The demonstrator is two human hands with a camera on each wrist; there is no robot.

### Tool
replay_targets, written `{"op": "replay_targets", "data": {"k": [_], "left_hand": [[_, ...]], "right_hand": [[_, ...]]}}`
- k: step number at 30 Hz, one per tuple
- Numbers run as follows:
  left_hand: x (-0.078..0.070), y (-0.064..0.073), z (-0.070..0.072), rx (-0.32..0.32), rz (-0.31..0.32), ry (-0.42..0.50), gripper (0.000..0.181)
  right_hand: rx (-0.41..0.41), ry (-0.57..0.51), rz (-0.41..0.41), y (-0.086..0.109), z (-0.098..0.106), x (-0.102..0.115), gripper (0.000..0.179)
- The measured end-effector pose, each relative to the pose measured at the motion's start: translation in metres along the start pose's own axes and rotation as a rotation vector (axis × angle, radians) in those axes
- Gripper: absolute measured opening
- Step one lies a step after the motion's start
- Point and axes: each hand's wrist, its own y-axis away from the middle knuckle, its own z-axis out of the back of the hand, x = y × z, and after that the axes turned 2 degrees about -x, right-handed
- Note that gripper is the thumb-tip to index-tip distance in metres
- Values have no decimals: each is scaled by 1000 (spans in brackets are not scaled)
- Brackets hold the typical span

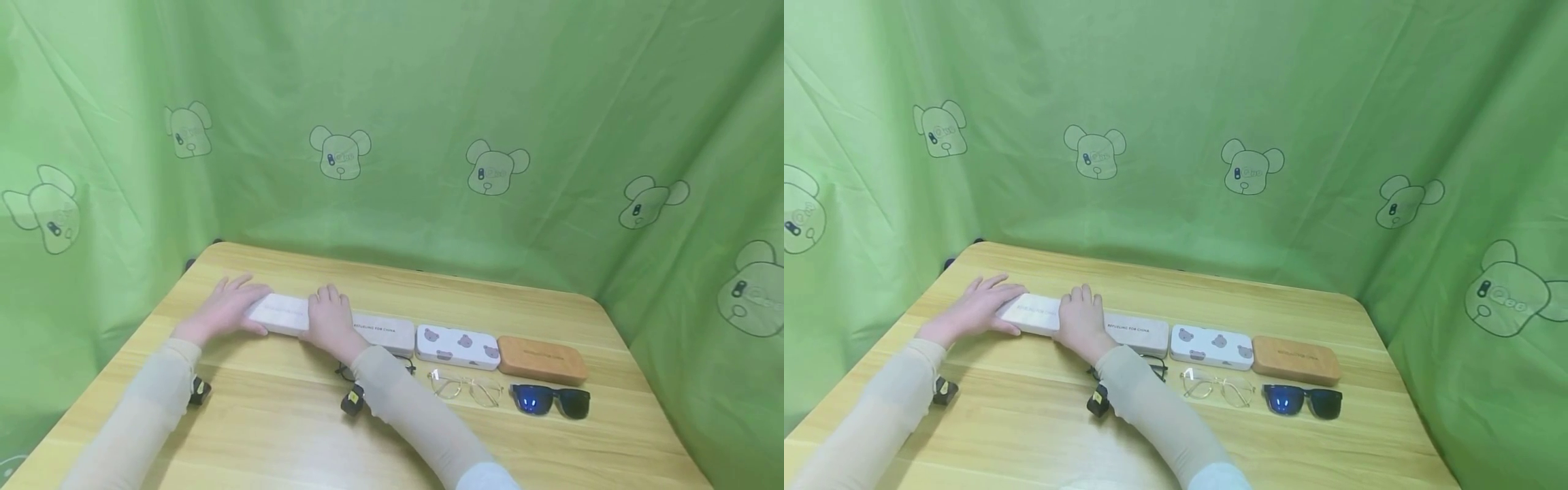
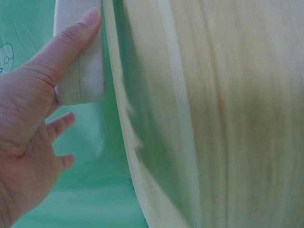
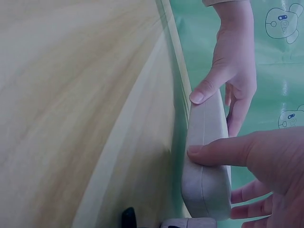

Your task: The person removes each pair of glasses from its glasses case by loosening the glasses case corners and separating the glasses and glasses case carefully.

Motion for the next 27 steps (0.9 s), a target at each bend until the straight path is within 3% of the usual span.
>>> {"op": "replay_targets", "data": {"k": [27], "left_hand": [[-11, -7, -16, 34, 15, 12, 86]], "right_hand": [[104, -81, -65, 2, -3, -9, 77]]}}
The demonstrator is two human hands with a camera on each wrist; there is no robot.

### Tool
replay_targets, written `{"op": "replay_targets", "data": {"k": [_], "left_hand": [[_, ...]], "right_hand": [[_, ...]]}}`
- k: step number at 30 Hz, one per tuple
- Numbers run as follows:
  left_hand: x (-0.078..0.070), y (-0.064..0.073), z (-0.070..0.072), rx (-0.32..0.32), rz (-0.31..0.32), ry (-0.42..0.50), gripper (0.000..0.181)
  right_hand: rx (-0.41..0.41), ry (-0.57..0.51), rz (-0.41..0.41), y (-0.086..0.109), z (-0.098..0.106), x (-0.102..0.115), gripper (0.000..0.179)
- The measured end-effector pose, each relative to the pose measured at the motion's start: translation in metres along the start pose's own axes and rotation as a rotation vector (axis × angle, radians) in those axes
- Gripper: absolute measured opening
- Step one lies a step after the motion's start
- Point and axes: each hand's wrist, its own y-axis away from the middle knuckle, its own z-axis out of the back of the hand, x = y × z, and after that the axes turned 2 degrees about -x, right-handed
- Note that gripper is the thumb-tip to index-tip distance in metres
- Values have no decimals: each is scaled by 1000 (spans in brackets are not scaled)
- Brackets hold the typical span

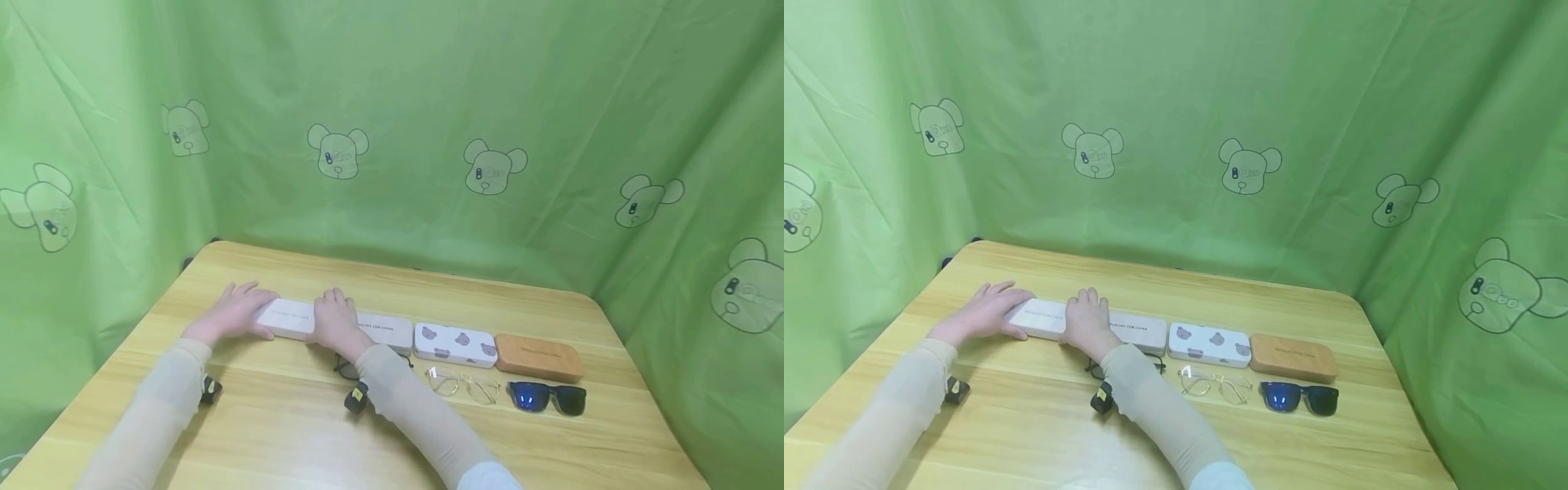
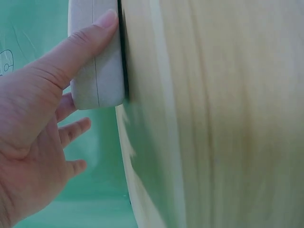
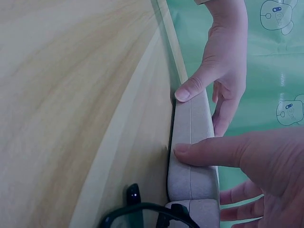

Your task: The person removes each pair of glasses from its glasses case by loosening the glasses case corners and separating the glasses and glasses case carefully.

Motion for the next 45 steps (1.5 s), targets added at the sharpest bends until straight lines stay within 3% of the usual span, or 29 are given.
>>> {"op": "replay_targets", "data": {"k": [10, 18, 24, 28, 33, 36, 41, 45], "left_hand": [[-3, 3, -3, 9, 50, 11, 85], [-6, 5, -4, 27, 145, 74, 94], [-6, 8, -6, 15, 162, 126, 100], [-5, 9, -7, 4, 163, 196, 102], [4, 11, -14, -17, 153, 399, 101], [9, 12, -20, -38, 126, 491, 91], [16, 14, -28, -71, 138, 502, 80], [17, 15, -32, -88, 194, 491, 84]], "right_hand": [[5, -7, 1, 3, 0, -1, 79], [9, 9, 31, 3, 1, 3, 75], [-2, 9, 72, 3, 4, 13, 69], [-15, 2, 94, 3, 6, 19, 64], [-35, 4, 111, 1, 3, 22, 58], [-45, 8, 116, 0, 1, 22, 57], [-59, 45, 133, -4, -3, 23, 58], [-54, 53, 135, -7, -2, 23, 59]]}}
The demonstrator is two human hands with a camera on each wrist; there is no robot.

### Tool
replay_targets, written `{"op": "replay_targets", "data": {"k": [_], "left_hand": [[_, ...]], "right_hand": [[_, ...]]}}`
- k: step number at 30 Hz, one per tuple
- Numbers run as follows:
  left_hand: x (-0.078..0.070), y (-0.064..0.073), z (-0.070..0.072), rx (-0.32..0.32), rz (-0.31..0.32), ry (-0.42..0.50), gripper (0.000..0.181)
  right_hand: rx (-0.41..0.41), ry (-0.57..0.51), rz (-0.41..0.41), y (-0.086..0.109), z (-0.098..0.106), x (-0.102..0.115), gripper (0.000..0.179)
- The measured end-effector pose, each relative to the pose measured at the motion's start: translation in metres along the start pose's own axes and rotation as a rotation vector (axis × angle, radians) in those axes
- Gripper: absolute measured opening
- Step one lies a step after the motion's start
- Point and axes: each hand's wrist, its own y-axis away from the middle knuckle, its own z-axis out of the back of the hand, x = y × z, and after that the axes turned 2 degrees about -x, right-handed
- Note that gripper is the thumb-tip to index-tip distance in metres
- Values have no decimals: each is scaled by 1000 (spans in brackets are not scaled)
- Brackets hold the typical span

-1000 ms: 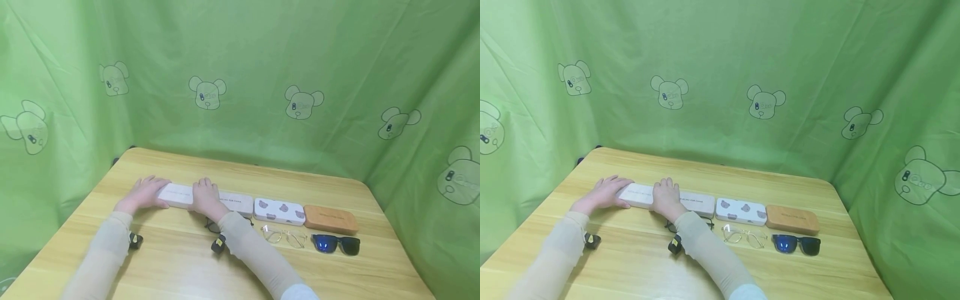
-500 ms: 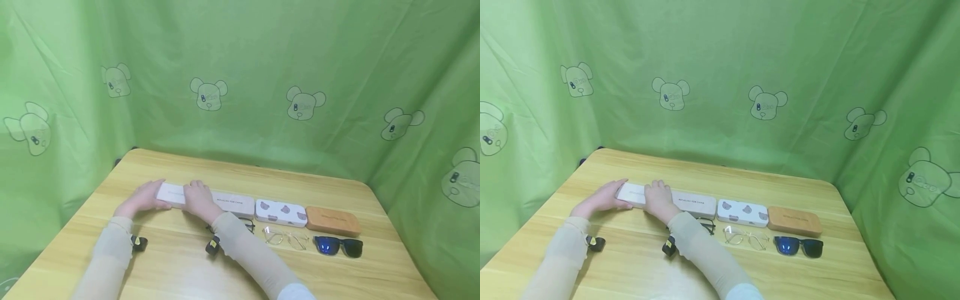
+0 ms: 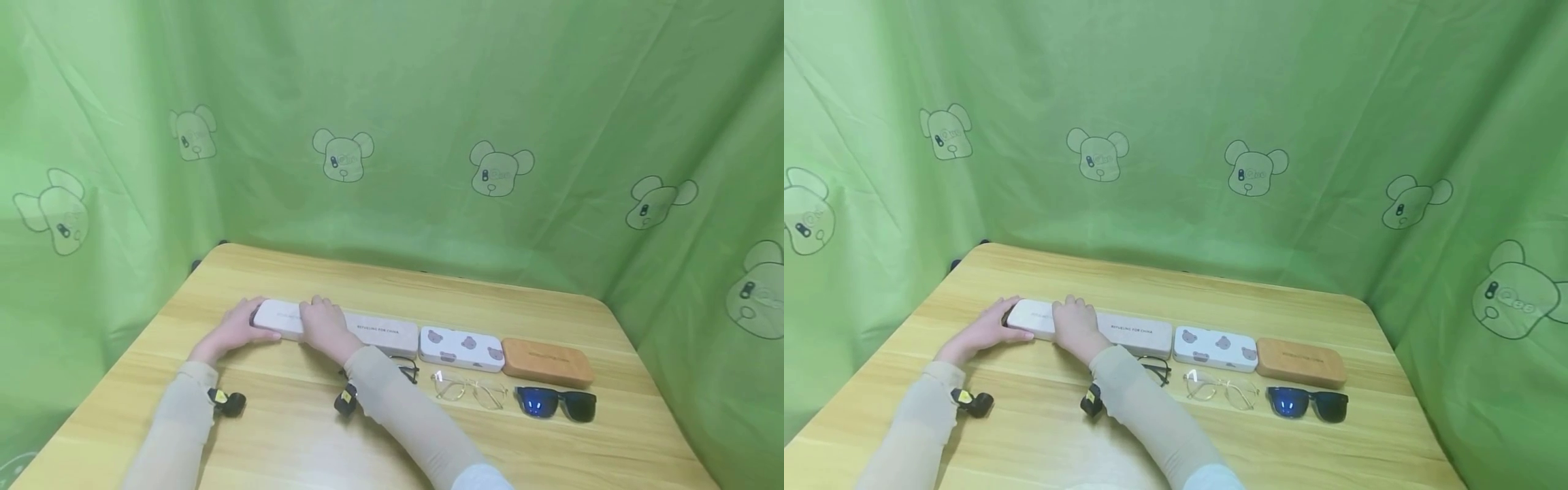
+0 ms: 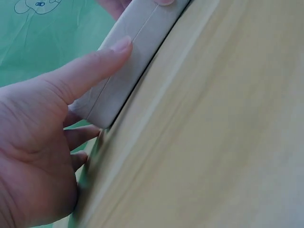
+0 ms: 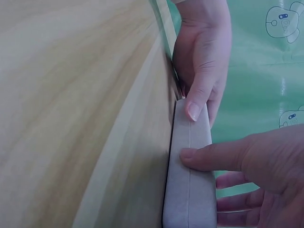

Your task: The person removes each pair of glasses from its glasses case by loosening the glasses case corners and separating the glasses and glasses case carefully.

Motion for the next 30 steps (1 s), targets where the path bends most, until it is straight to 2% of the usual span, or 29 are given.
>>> {"op": "replay_targets", "data": {"k": [8, 21, 27, 30], "left_hand": [[1, 0, -3, -22, 58, -16, 92], [-1, 0, -4, -51, 64, -86, 97], [0, 0, -5, -62, 60, -99, 98], [2, -1, -5, -60, 71, -94, 100]], "right_hand": [[13, -36, 13, -5, 0, -4, 54], [54, -167, 105, -8, 11, -17, 38], [96, -278, 141, -15, 15, -23, 32], [135, -350, 124, -17, 19, -26, 35]]}}
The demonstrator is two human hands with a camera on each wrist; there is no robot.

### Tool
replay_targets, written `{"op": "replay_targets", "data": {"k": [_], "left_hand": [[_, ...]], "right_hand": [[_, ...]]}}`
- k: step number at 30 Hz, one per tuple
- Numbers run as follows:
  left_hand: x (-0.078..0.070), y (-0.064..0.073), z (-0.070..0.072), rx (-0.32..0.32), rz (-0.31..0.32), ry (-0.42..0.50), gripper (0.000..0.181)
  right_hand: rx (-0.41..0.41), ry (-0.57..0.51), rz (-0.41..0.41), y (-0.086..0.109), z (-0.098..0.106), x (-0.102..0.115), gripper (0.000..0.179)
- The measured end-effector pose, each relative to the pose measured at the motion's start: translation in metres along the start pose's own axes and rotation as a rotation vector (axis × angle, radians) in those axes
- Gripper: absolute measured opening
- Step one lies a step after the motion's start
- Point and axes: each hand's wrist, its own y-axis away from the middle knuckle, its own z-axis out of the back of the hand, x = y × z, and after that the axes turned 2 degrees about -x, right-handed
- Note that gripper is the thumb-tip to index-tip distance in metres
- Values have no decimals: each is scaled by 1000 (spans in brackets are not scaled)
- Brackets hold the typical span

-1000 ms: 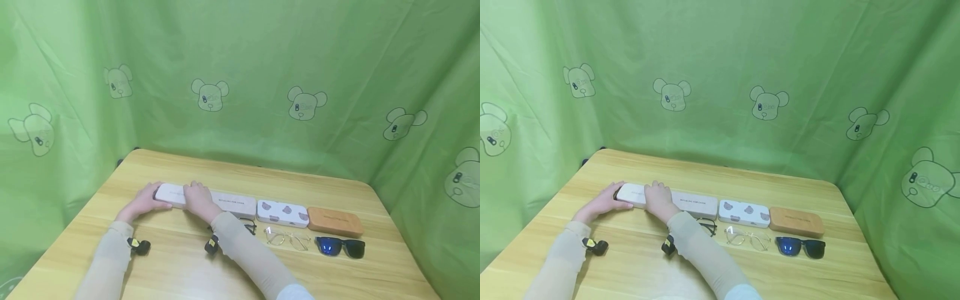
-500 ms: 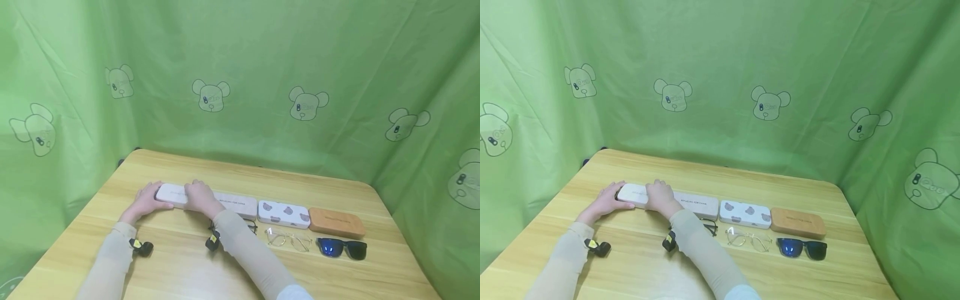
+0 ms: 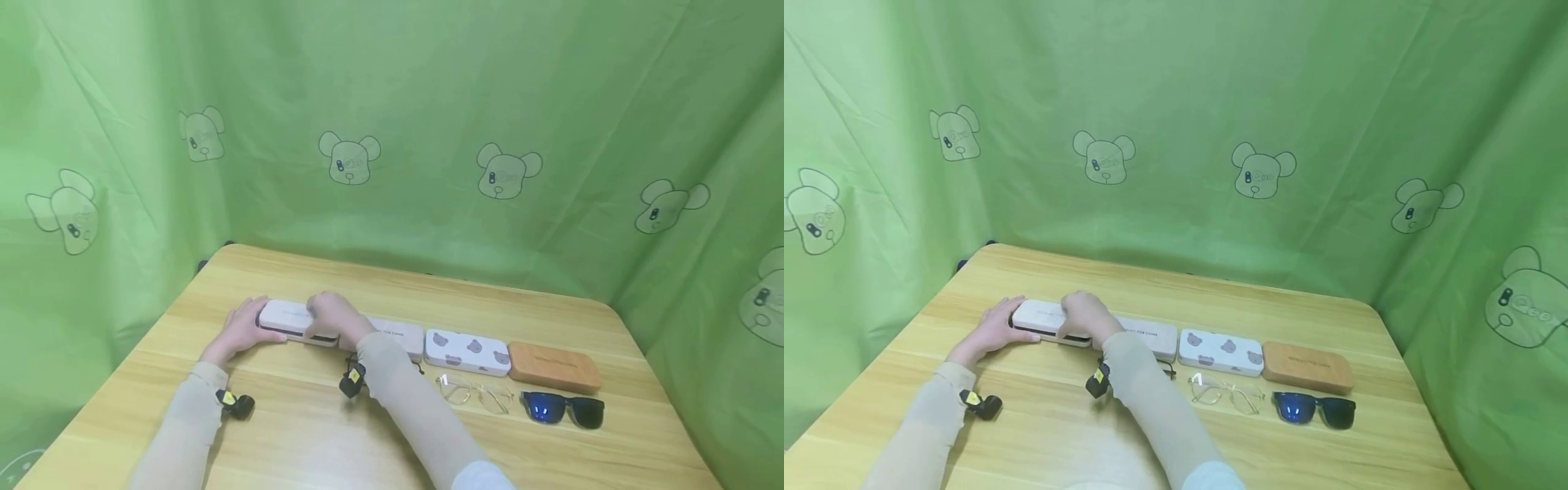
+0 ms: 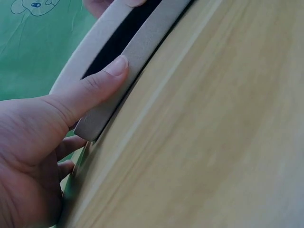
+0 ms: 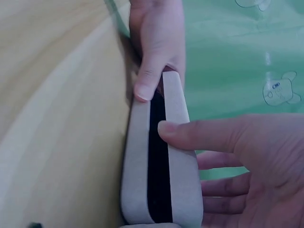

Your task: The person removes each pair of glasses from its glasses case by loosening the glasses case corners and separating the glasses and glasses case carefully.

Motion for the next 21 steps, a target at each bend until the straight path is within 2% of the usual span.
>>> {"op": "replay_targets", "data": {"k": [5, 21], "left_hand": [[0, 0, -1, 1, 8, 16, 101], [-4, 2, 1, -11, 3, 32, 100]], "right_hand": [[33, -117, -46, -2, 7, -5, 61], [176, -177, 10, -22, 23, -27, 55]]}}
